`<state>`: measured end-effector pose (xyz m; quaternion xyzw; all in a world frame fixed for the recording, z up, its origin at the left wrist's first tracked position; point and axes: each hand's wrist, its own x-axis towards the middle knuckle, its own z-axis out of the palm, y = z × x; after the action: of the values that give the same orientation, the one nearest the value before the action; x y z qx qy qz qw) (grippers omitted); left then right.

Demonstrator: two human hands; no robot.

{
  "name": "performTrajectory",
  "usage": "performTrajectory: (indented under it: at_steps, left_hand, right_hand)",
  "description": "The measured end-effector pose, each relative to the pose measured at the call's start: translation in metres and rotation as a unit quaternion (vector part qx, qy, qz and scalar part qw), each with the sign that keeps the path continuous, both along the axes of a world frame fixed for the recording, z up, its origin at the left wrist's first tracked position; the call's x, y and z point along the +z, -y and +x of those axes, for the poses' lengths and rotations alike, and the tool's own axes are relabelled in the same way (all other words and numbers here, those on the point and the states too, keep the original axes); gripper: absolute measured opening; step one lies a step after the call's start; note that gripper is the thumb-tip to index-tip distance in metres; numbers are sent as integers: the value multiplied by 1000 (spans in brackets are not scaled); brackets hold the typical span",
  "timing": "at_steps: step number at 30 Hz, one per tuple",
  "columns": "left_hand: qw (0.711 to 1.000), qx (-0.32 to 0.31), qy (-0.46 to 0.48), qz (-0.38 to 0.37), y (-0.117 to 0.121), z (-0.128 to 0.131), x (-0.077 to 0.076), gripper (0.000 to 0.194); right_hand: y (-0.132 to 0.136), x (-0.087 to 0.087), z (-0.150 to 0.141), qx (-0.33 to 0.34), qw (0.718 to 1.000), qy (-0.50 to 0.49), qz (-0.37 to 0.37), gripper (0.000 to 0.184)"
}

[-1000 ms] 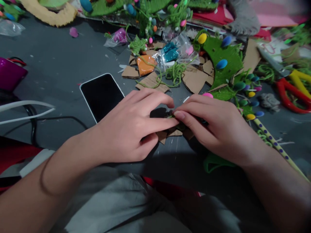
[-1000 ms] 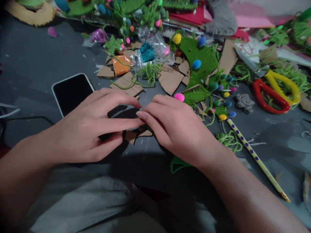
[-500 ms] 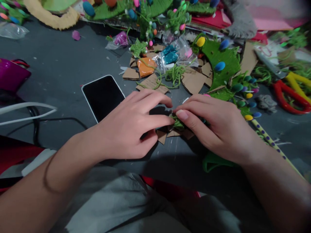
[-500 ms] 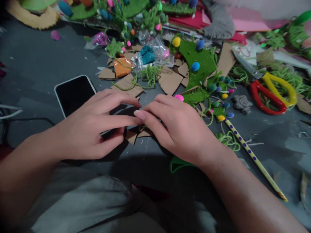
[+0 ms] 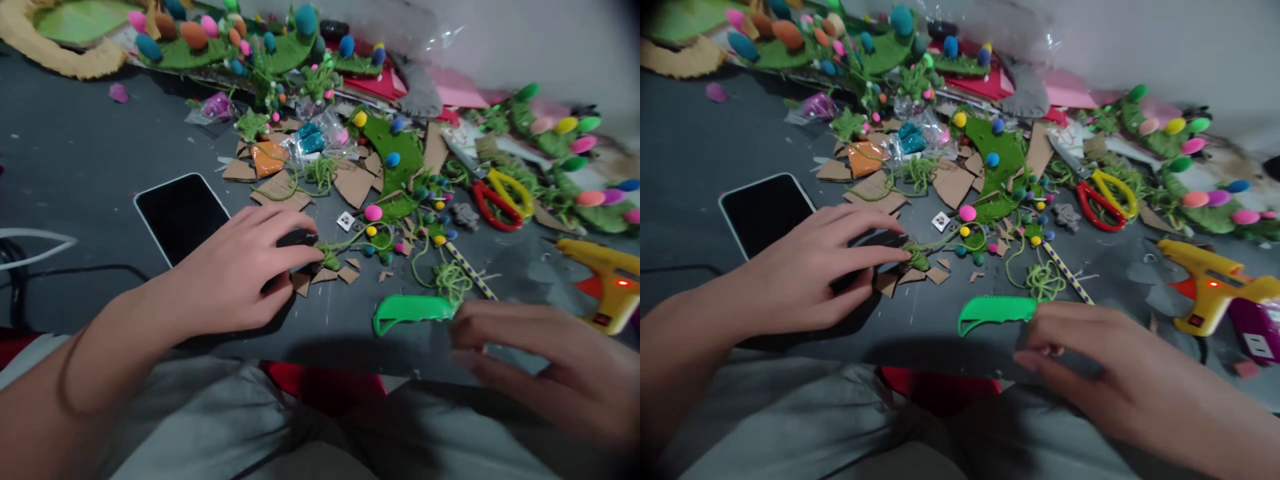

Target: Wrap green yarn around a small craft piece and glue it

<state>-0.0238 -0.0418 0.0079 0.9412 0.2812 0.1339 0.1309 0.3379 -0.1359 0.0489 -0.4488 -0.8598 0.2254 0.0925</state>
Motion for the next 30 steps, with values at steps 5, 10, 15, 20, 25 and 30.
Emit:
performTrajectory:
  at_steps: [5, 10, 15, 20, 25, 30]
  left_hand:
    - [1000, 15, -13, -9, 2, 1, 0, 42]
    - [1000, 13, -10, -2, 2, 4, 0, 39]
    - [1000, 13, -17, -9, 1, 2, 2, 39]
    - [999, 10, -25, -18, 2, 1, 3, 39]
    - [999, 12, -29, -16, 3, 3, 4, 40]
    - [999, 9, -34, -6, 4, 2, 6, 39]
  right_hand:
    - [15, -8, 75, -319, 947, 42, 22, 39]
    - [-49, -7, 101, -435, 879, 169, 94, 52]
    - [-128, -13, 104, -383, 884, 261, 61, 45]
    - [-163, -24, 114, -364, 873, 322, 38, 35]
    - [-164, -24, 120, -363, 865, 343, 49, 25]
    - [-147, -10, 118, -388, 854, 323, 123, 32]
